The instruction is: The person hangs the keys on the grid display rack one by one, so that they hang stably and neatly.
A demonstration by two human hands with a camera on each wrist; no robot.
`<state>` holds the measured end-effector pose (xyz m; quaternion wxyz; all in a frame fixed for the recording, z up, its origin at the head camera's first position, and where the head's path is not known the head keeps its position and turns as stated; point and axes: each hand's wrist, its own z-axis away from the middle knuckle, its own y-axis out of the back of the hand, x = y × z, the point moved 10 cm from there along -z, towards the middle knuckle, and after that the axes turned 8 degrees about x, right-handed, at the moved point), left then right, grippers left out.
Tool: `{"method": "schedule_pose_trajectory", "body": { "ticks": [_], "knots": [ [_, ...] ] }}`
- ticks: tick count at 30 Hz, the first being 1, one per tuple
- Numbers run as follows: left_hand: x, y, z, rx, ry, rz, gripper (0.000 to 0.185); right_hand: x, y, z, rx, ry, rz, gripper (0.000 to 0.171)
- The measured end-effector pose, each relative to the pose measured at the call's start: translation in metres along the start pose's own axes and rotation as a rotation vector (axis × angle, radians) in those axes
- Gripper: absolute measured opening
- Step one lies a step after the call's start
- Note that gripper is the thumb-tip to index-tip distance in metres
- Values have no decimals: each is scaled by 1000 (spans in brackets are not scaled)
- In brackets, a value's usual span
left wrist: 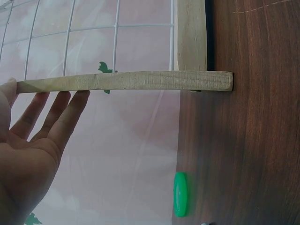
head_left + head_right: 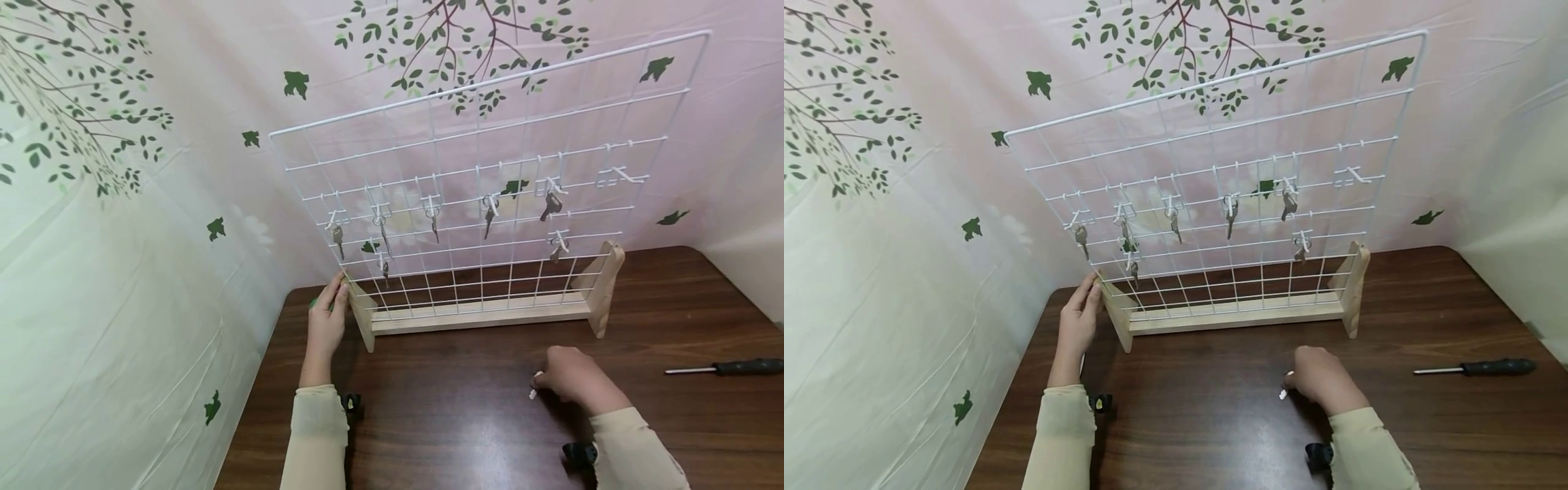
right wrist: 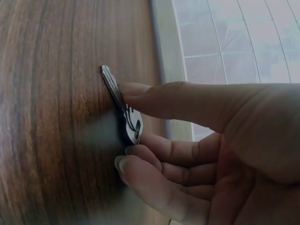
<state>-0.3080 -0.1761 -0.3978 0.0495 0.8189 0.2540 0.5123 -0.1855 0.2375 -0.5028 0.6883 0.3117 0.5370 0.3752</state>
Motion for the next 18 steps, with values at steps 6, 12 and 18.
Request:
{"method": "schedule_pose_trajectory", "body": {
  "ticks": [6,12,18],
  "knots": [
    [21,3,5,-26,12,22,41,3,-6,2,-32,-31,-59,38],
    [22,4,5,-19,15,28,41,3,-7,2,-16,-43,-91,40],
    [21,4,5,-17,7,22,41,-1,-7,1,-14,-48,-130,41]
  ]
}}
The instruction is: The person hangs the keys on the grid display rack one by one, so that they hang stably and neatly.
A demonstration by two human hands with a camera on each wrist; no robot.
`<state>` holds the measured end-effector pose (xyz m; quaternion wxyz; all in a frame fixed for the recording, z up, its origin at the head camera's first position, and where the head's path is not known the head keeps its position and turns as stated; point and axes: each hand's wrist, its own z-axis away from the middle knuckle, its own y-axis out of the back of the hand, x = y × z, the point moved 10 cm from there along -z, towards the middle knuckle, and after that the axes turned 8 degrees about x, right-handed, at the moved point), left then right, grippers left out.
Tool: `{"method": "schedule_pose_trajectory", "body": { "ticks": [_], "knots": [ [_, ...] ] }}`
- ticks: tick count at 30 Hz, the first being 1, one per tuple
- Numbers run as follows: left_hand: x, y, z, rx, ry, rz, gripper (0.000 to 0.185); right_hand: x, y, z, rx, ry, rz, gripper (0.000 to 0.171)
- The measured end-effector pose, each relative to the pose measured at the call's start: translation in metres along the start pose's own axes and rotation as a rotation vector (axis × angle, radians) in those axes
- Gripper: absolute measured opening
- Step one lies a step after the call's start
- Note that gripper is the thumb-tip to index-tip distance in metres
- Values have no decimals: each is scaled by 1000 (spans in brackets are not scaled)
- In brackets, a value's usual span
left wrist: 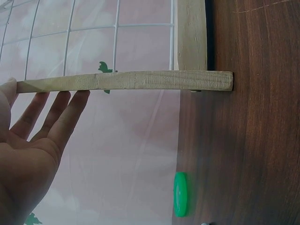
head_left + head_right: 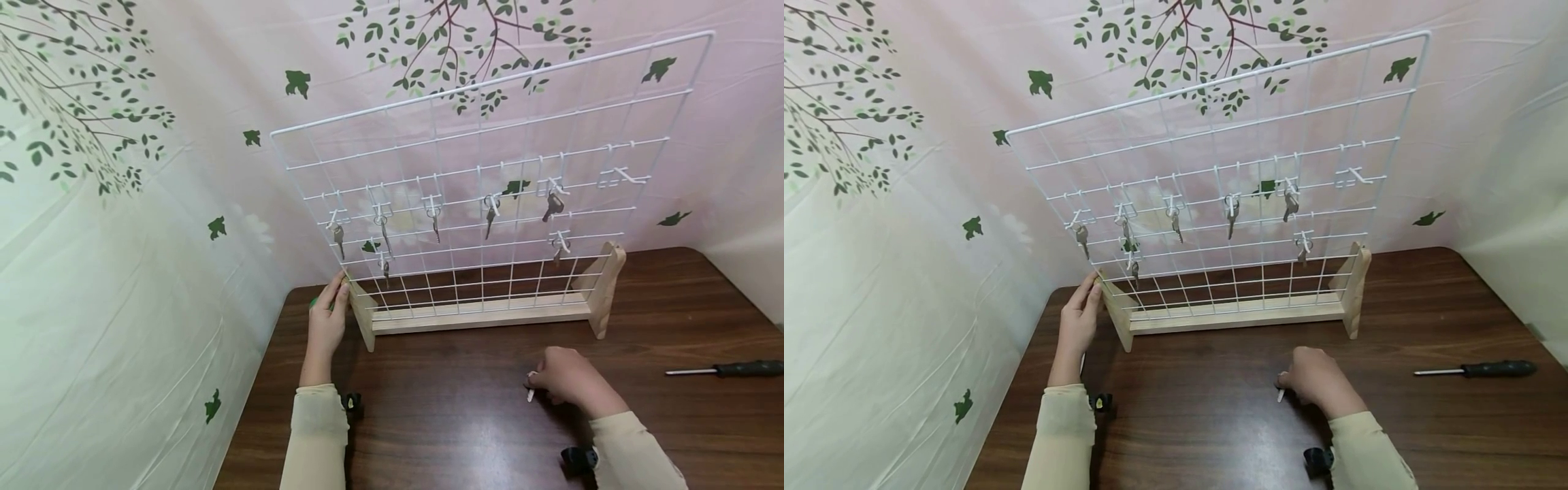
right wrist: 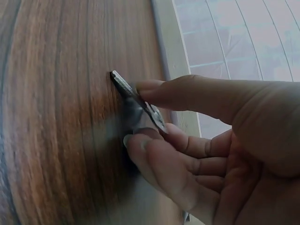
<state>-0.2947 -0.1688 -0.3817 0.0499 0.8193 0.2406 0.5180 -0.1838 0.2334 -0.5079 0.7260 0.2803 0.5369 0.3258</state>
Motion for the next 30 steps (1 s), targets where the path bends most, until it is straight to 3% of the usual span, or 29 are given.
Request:
{"method": "schedule_pose_trajectory", "body": {
  "ticks": [7,14,19,25,30],
  "knots": [
    [1,0,-1,1,-2,5,41,-5,-7,0,-29,3,-36,39],
    [-26,-4,-8,5,3,11,41,-13,-6,0,-6,42,-70,28],
    [-32,-4,-9,-3,-15,18,41,-24,4,5,23,113,-162,24],
    [-31,-3,-9,-21,-28,18,41,-45,30,15,53,212,-352,21],
    [-31,-3,-7,-34,-26,-1,42,-66,69,30,150,320,-433,19]
  ]
}}
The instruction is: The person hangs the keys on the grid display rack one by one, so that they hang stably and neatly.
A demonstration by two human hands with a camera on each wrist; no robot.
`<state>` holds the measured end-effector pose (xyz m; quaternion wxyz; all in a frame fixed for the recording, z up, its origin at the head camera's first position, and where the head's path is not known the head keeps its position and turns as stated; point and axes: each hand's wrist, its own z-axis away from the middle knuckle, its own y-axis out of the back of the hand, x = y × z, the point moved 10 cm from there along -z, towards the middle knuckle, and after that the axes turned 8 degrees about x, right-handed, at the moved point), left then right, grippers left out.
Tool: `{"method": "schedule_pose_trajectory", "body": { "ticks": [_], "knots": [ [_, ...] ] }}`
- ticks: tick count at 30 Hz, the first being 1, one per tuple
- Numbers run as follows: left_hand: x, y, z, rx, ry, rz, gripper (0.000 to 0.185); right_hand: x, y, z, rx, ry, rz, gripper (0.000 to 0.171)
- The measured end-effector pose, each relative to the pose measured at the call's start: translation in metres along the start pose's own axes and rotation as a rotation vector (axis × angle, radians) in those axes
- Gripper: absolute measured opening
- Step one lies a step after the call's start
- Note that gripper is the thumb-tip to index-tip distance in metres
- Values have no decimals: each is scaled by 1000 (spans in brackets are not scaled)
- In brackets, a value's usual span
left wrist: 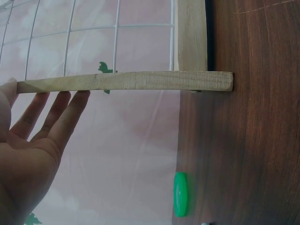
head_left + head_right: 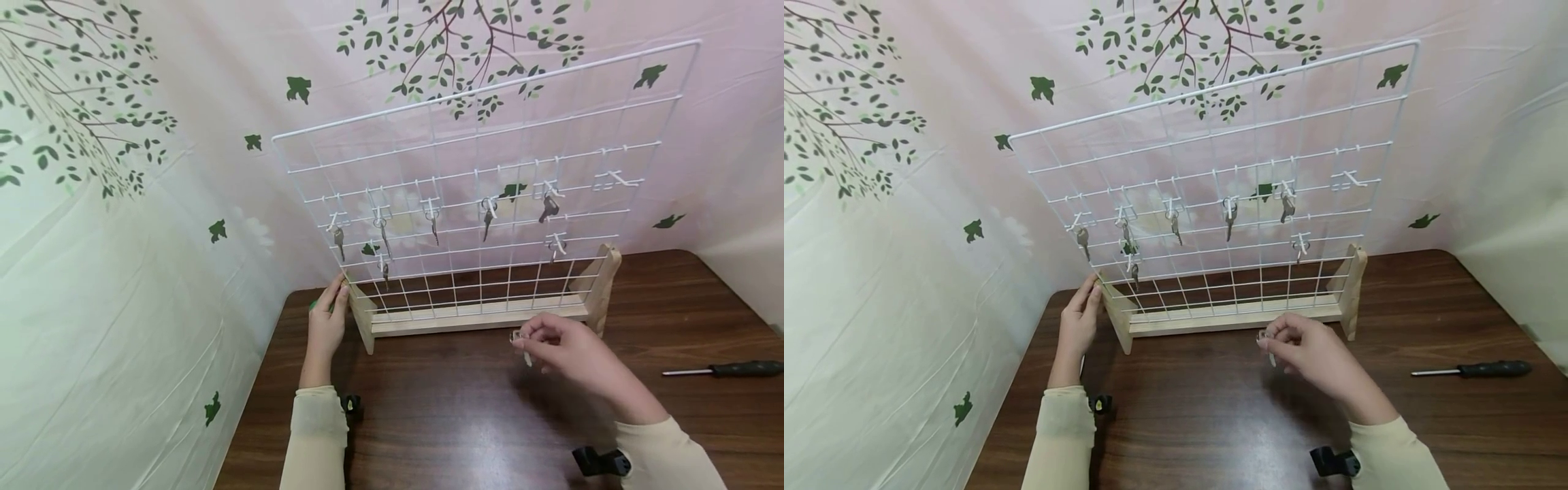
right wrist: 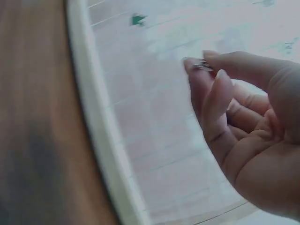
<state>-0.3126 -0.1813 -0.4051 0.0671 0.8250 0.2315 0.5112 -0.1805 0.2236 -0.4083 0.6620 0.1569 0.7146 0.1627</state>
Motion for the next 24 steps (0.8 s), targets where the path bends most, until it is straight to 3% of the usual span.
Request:
{"method": "schedule_pose_trajectory", "body": {
  "ticks": [4,8,11,15,17,21,24],
  "knots": [
    [2,-1,0,-6,-8,-9,43,-29,36,4,130,57,-5,20],
    [2,0,0,-7,-9,-20,43,-55,81,10,303,56,1,22],
    [2,1,1,-5,-8,-28,43,-75,113,12,444,105,-190,17],
    [2,0,2,-5,-15,-30,42,-90,147,11,586,224,-587,10],
    [2,1,3,-4,-17,-29,42,-94,159,8,639,266,-727,9],
    [1,0,3,-1,-19,-15,42,-99,175,2,725,315,-867,8],
    [3,0,2,4,-23,-9,42,-98,182,-2,755,298,-882,10]
  ]
}}
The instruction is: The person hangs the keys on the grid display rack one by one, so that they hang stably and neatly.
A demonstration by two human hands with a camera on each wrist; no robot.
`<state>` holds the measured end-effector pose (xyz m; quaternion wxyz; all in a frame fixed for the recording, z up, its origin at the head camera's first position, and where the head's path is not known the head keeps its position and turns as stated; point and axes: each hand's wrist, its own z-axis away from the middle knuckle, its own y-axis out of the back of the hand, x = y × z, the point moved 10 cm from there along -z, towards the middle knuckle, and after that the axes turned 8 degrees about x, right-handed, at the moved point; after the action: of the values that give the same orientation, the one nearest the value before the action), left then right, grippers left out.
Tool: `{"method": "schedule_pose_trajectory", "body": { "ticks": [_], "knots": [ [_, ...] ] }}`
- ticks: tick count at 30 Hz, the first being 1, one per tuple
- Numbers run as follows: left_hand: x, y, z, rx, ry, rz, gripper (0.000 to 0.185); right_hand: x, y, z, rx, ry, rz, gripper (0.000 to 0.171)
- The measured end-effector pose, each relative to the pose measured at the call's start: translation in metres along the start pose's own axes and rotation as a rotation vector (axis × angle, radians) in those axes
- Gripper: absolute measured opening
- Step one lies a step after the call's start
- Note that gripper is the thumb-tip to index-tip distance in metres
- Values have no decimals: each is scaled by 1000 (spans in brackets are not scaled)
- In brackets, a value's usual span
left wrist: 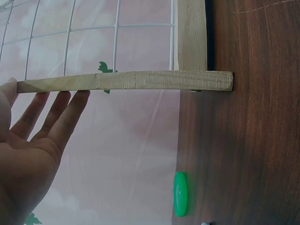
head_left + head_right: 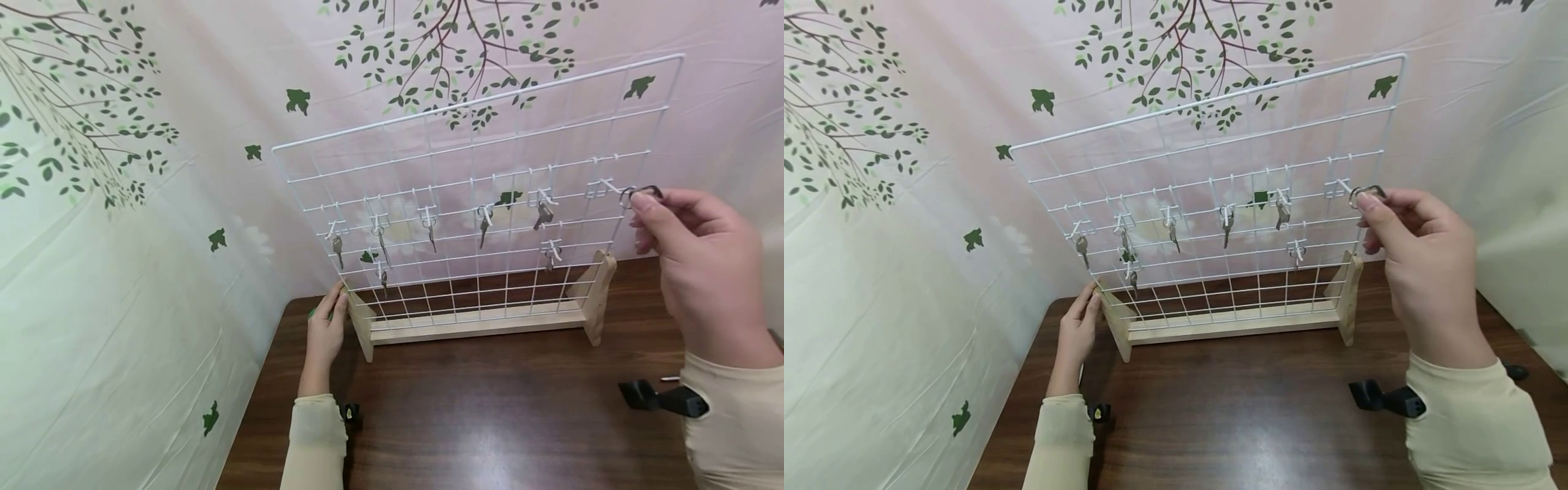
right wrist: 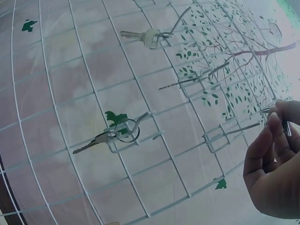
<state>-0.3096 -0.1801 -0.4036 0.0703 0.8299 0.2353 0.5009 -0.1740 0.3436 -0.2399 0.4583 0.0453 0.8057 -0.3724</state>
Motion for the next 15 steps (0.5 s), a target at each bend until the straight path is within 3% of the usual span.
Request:
{"method": "schedule_pose_trajectory", "body": {
  "ticks": [7,15],
  "knots": [
    [0,-1,1,-8,0,4,41,9,2,-9,-9,-34,10,13],
    [-2,-1,1,-30,28,-14,43,26,1,-12,-65,-104,-178,7]
  ]
}}
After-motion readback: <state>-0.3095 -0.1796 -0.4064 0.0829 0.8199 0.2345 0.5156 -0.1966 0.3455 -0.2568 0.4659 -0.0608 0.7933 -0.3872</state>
